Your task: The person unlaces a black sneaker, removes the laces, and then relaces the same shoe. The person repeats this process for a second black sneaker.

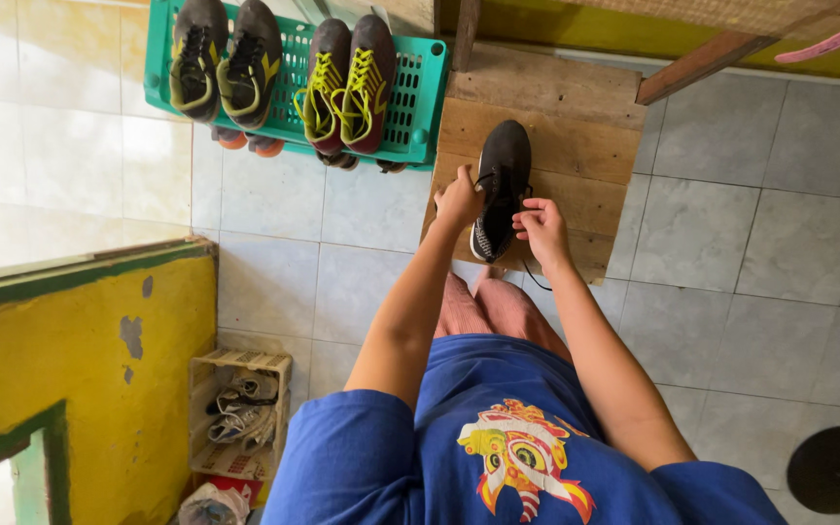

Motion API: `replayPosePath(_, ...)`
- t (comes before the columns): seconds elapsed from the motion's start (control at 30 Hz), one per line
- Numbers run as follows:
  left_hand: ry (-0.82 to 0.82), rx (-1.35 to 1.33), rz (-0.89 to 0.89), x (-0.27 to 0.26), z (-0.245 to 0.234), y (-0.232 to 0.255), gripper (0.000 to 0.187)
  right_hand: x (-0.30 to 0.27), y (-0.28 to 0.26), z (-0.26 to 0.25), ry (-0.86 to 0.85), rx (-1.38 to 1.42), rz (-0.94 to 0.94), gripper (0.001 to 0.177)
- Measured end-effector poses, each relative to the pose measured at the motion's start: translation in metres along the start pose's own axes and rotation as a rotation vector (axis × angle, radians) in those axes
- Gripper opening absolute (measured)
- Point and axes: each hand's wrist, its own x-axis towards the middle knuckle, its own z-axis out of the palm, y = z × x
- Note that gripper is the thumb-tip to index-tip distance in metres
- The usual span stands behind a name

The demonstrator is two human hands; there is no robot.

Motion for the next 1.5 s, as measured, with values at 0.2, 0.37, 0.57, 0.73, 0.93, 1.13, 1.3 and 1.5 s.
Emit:
replayPosePath(0.2,-0.174,-0.959,0.127,-0.025,-0.012,0.028,0.043,-0.004,-0.022,0.023,-0.091,0.247,-0.150,0.028)
replayPosePath(0.37,-0.292,-1.454,0.030,-0.031,-0.030,0.044,0.050,-0.002,-0.054,0.041,-0.327,0.627,-0.059,0.030)
replayPosePath(0.57,-0.165,-1.503,0.016,-0.024,-0.055,0.030,0.068,-0.019,-0.060,-0.009,-0.344,0.281,0.008,0.034)
replayPosePath(0.73,-0.072,-1.627,-0.074,-0.016,-0.059,0.004,0.069,-0.039,-0.056,-0.069,-0.240,0.244,0.005,0.036)
replayPosePath(0.93,0.038,-1.547,-0.115,-0.013,-0.047,-0.019,0.064,-0.052,-0.072,-0.097,-0.042,0.219,-0.003,0.028)
replayPosePath(1.13,0.421,-0.612,-0.035,-0.044,-0.048,0.000,0.058,-0.057,-0.095,-0.079,0.197,-0.158,-0.152,0.022)
replayPosePath(1.3,0.472,-0.190,0.546,-0.098,-0.054,0.052,0.034,-0.062,-0.109,-0.045,-0.034,-0.210,-0.265,0.024)
replayPosePath(1.5,0.079,-0.432,0.552,-0.104,-0.043,0.074,0.024,-0.054,-0.109,-0.013,-0.070,-0.259,-0.248,0.009)
